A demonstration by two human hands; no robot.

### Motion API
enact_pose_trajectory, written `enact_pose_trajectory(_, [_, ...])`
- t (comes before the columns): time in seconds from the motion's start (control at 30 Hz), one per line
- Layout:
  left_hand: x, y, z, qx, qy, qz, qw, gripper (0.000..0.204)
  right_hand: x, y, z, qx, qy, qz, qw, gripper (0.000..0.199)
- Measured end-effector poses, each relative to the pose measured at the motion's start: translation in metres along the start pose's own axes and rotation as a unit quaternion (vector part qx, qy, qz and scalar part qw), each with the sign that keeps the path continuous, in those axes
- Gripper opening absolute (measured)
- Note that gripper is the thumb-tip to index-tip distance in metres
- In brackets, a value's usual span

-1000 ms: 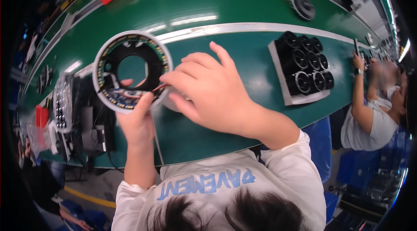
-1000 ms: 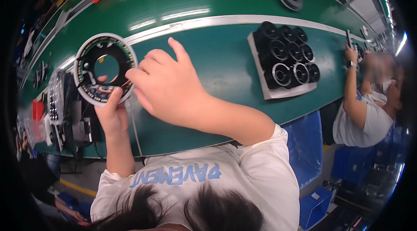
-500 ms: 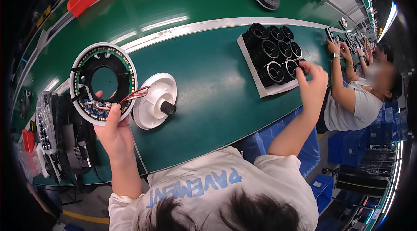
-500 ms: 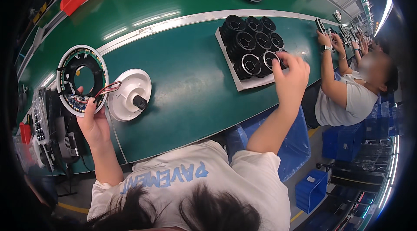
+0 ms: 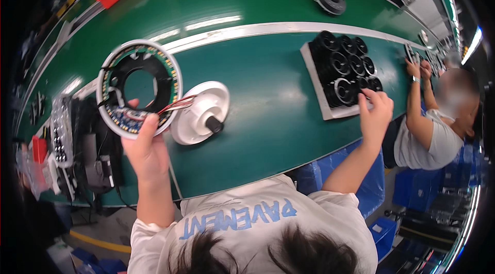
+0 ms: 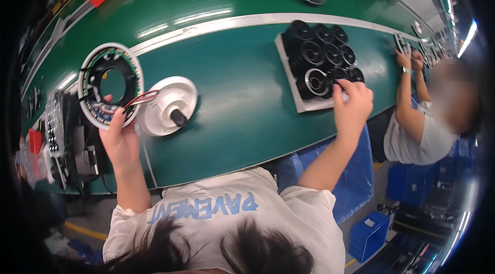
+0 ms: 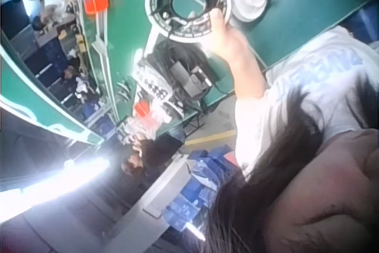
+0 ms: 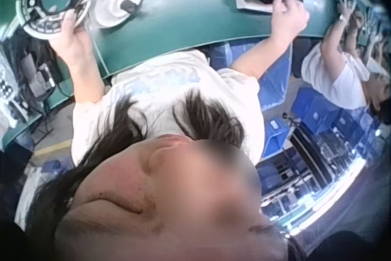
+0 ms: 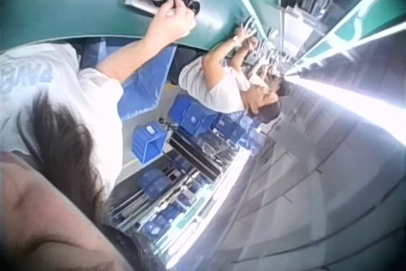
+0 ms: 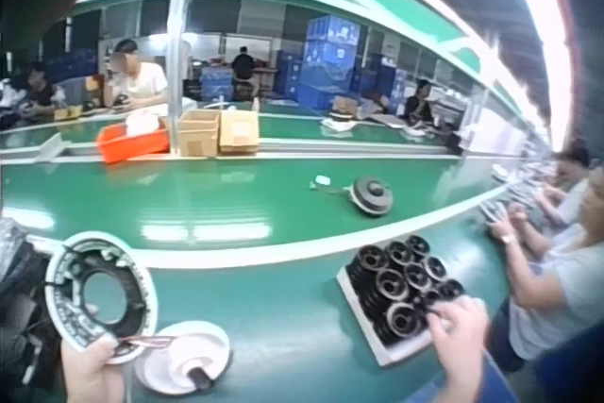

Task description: The person assembles electronic devices by hand by connecting wire harnesses, inserting black ring components into the circular housings, pressing the housing pieces together, and placing the assembled units onto the conveyor belt.

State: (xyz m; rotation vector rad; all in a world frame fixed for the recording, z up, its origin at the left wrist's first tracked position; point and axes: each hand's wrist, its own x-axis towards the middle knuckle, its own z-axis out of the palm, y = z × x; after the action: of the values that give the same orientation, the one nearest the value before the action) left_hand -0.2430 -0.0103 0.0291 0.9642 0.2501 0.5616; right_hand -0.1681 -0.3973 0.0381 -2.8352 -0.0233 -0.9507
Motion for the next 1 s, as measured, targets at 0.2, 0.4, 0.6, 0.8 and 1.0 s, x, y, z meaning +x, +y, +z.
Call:
enact_pose_trajectory(0.2, [-0.001,0.001,0.003,-0.034,-0.009,-0.021,0.999,0.045,0.011,-0.019,-0.013,0.058,0.082,-0.009,0.995,0.011])
enact_pose_trajectory(0.4, [-0.010,0.003,0.008,-0.009,-0.065,0.002,0.998,0.051,0.018,-0.124,-0.027,0.243,0.108,-0.216,0.939,0.016])
enact_pose_trajectory(0.6, [-0.014,0.005,0.009,0.014,-0.087,0.000,0.996,0.057,0.030,-0.210,-0.045,0.341,0.059,-0.439,0.829,0.020])
enact_pose_trajectory(0.8, [-0.011,0.004,0.010,0.005,-0.149,-0.002,0.989,0.058,0.038,-0.256,-0.009,0.329,0.061,-0.510,0.792,0.021])
enact_pose_trajectory(1.0, [-0.012,0.003,0.010,-0.016,-0.123,-0.029,0.992,0.055,0.036,-0.256,-0.010,0.258,-0.019,-0.525,0.811,0.026])
